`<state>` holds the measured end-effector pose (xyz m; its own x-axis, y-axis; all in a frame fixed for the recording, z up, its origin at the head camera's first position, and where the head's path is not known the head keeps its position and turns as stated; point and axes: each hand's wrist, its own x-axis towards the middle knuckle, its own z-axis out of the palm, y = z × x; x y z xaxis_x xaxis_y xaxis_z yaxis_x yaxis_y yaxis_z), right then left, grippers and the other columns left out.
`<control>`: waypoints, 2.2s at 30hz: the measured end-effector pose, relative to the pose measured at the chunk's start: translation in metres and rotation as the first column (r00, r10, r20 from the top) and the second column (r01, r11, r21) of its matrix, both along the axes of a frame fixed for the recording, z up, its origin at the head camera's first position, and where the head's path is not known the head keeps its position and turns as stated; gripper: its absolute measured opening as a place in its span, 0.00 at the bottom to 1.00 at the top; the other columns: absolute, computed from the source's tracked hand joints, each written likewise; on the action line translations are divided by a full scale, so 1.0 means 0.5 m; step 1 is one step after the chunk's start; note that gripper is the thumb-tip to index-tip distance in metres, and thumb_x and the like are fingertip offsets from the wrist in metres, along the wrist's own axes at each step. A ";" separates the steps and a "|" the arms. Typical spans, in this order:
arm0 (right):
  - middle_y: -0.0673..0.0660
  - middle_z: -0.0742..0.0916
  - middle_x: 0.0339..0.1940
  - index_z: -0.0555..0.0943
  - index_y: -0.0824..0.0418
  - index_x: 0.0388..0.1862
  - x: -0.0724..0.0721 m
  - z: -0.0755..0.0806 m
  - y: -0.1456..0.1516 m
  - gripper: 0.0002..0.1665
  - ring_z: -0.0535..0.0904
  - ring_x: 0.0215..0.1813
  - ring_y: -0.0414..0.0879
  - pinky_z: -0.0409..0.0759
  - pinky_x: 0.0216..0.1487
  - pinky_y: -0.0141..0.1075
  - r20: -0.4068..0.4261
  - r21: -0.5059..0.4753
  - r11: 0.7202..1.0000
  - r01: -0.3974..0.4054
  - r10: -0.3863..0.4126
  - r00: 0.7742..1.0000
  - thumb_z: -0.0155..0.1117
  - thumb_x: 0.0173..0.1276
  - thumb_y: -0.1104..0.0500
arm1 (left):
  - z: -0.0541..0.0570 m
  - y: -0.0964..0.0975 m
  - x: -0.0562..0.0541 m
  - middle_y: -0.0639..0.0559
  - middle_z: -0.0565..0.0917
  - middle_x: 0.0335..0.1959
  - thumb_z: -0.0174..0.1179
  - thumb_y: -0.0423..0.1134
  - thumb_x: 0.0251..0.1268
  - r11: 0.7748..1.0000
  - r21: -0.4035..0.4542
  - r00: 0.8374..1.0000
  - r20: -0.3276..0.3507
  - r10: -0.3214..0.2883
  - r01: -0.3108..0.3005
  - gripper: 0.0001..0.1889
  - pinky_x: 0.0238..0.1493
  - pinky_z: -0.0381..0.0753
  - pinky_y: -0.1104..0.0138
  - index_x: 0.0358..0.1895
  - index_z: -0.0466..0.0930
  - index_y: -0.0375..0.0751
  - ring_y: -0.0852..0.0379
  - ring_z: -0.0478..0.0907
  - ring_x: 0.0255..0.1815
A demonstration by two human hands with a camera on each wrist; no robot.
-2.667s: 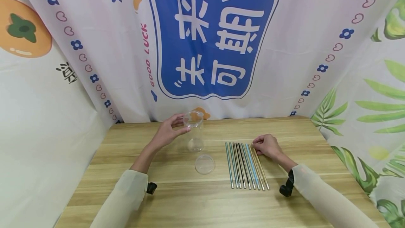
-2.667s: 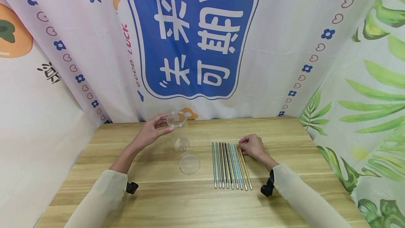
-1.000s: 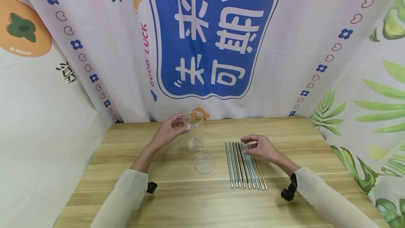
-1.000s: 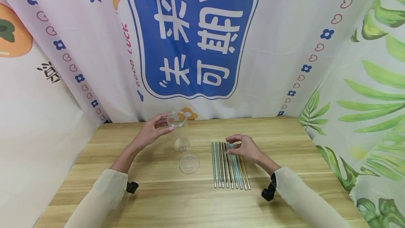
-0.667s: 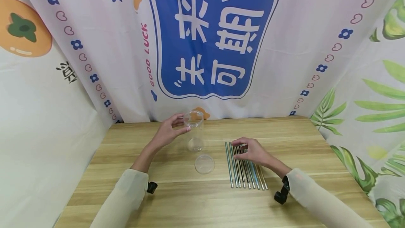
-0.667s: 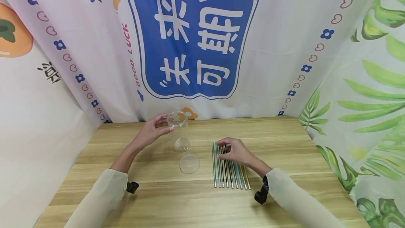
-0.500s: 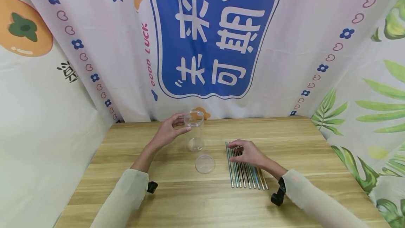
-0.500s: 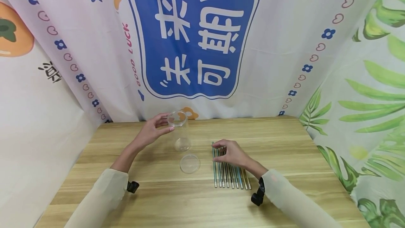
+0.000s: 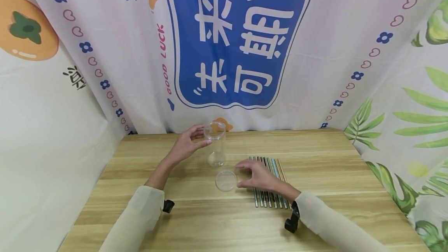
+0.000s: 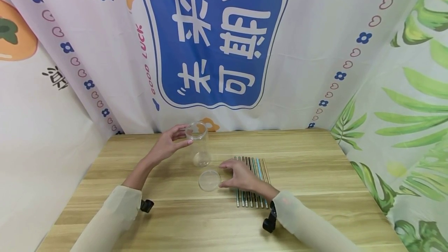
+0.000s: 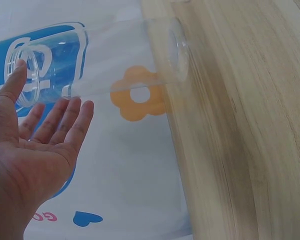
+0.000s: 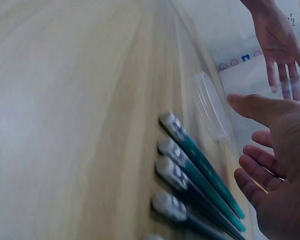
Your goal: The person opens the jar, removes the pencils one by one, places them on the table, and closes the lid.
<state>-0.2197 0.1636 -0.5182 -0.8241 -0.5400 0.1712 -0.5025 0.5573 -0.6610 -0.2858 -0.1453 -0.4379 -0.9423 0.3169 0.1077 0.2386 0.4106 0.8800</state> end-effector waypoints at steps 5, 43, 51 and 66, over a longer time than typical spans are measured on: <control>0.60 0.87 0.62 0.84 0.66 0.63 -0.001 -0.013 -0.023 0.40 0.84 0.61 0.54 0.85 0.65 0.47 -0.038 0.013 1.000 -0.022 0.022 0.999 0.89 0.52 0.52 | 0.000 0.001 -0.001 0.40 0.80 0.70 0.76 0.50 0.66 1.000 0.002 1.000 -0.001 0.000 0.000 0.39 0.70 0.81 0.48 0.77 0.71 0.42 0.41 0.78 0.72; 0.61 0.85 0.66 0.84 0.65 0.65 0.006 -0.007 -0.063 0.40 0.82 0.66 0.57 0.80 0.70 0.54 -0.043 0.046 0.998 -0.031 0.033 0.999 0.87 0.56 0.51 | -0.001 -0.003 -0.002 0.39 0.80 0.71 0.75 0.49 0.67 1.000 0.004 1.000 -0.011 -0.001 0.001 0.39 0.71 0.80 0.48 0.77 0.70 0.41 0.40 0.77 0.72; 0.59 0.85 0.66 0.83 0.67 0.66 0.001 0.026 -0.028 0.39 0.83 0.66 0.57 0.82 0.69 0.51 -0.081 -0.087 0.996 -0.024 0.017 0.997 0.86 0.58 0.54 | -0.004 -0.003 -0.002 0.39 0.79 0.71 0.75 0.49 0.67 1.000 0.015 1.000 0.002 -0.010 0.010 0.39 0.71 0.80 0.48 0.77 0.70 0.41 0.40 0.77 0.72; 0.63 0.84 0.68 0.83 0.66 0.67 -0.034 0.124 0.003 0.37 0.83 0.66 0.59 0.78 0.73 0.49 -0.138 -0.343 0.938 -0.056 0.009 0.990 0.85 0.59 0.61 | -0.008 -0.004 -0.003 0.37 0.78 0.72 0.75 0.47 0.68 1.000 0.025 1.000 -0.009 -0.012 0.012 0.39 0.71 0.79 0.47 0.78 0.70 0.40 0.39 0.76 0.72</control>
